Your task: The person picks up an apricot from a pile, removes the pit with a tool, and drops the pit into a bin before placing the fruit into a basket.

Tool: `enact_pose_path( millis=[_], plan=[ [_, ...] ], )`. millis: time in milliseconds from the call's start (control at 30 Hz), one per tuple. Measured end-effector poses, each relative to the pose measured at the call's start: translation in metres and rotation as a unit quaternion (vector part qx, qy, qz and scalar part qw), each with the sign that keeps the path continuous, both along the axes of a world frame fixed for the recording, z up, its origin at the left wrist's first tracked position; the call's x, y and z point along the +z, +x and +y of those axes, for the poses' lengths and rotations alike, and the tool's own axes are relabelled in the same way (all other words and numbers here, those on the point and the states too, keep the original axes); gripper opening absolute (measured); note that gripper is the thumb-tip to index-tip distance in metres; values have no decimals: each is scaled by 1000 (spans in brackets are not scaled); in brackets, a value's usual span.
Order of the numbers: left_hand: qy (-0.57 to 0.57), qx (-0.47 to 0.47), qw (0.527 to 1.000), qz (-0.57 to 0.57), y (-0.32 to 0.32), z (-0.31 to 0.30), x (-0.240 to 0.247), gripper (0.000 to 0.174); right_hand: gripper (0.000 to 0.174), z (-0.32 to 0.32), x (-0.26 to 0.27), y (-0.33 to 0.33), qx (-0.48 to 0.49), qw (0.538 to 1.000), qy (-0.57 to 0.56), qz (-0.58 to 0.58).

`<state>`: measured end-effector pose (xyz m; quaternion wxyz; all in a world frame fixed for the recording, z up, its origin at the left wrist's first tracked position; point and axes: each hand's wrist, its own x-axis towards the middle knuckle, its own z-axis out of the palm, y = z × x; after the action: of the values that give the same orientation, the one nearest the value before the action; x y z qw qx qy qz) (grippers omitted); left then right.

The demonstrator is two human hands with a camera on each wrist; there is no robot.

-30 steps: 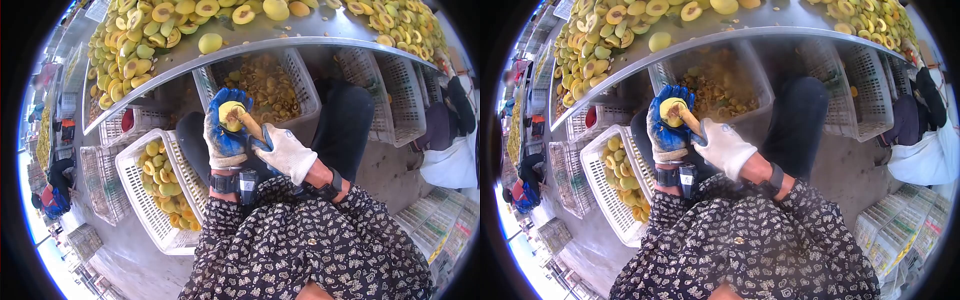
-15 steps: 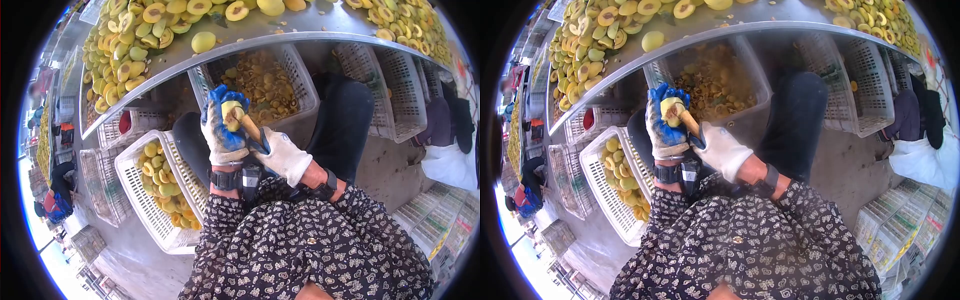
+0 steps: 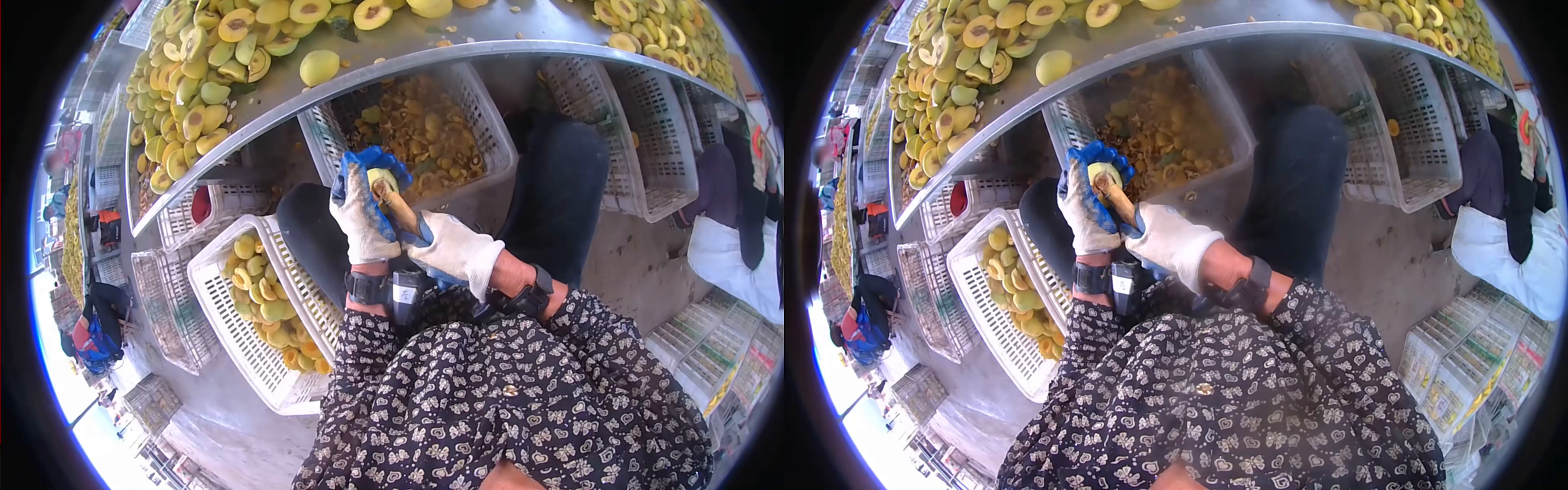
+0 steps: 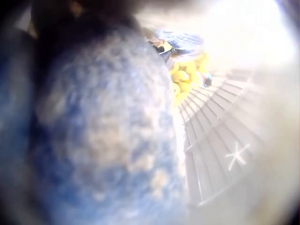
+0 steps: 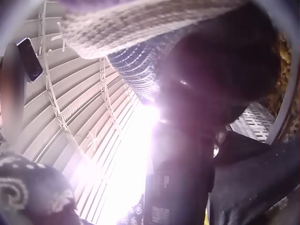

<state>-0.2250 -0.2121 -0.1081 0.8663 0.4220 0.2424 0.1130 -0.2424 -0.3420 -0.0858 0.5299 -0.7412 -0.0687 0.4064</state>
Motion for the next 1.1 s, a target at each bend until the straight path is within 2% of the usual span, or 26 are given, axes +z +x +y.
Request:
enact_pose_path(
  millis=[33,67,133,167,233,267,300,367,400,433,500,567,633,700,733,767,800,833,900,933,967,1033,1067,1100],
  plan=[
    [0,-1,1000,1,0,1,-2,36,26,-2,5,3,2,993,60,105],
    [24,-19,1000,6,-1,3,-7,36,26,-5,15,8,2,993,61,105],
    [58,-60,996,31,-1,7,-5,38,18,-14,33,15,-38,927,124,351],
    [59,-60,996,30,-2,8,0,38,18,-18,27,13,-38,928,125,350],
    [46,-141,988,44,-4,10,6,39,15,-24,9,9,-52,826,284,483],
    [40,-142,988,50,-4,11,5,39,11,-26,17,11,-51,804,309,506],
    [40,-143,988,51,-3,12,6,39,11,-27,13,12,-51,803,310,506],
    [46,-182,981,41,-1,12,10,34,20,-31,1,11,6,651,425,629],
    [46,-181,982,41,0,12,11,34,30,-31,-3,7,-28,651,430,625],
    [38,-189,980,55,1,11,12,37,30,-34,-4,6,-26,652,429,625],
    [33,-194,978,67,3,9,13,41,33,-34,5,6,-47,615,444,650],
    [-59,-130,988,60,8,4,7,42,33,-28,-6,-1,-39,603,476,639],
    [-54,-131,990,29,17,2,4,41,33,-24,-18,-2,-46,560,557,612],
    [-59,-88,994,22,19,5,1,40,31,-23,-8,3,-39,565,550,614],
    [-173,-60,982,-34,24,16,-13,38,31,-28,0,7,-27,610,550,570],
    [-201,-9,977,-72,28,33,-21,36,31,-33,7,13,-13,654,548,521],
    [-161,6,986,-50,23,47,-10,36,27,-36,9,17,-50,684,512,517],
    [-122,16,992,-29,13,62,3,36,27,-38,10,24,-46,685,517,512],
    [-24,78,996,30,-11,84,40,31,29,-40,15,41,-63,854,346,384],
    [194,92,976,21,-29,103,43,27,23,-34,22,46,-128,927,198,291],
    [404,103,909,15,-50,124,42,26,20,-29,18,52,-151,966,75,198],
    [395,246,883,65,-88,170,43,21,23,-34,-14,62,-136,982,12,127],
    [364,266,884,120,-105,188,49,22,23,-35,-20,65,-132,983,15,124],
    [331,285,882,175,-119,201,54,24,29,-37,-23,67,-59,994,-72,52]
  ],
)
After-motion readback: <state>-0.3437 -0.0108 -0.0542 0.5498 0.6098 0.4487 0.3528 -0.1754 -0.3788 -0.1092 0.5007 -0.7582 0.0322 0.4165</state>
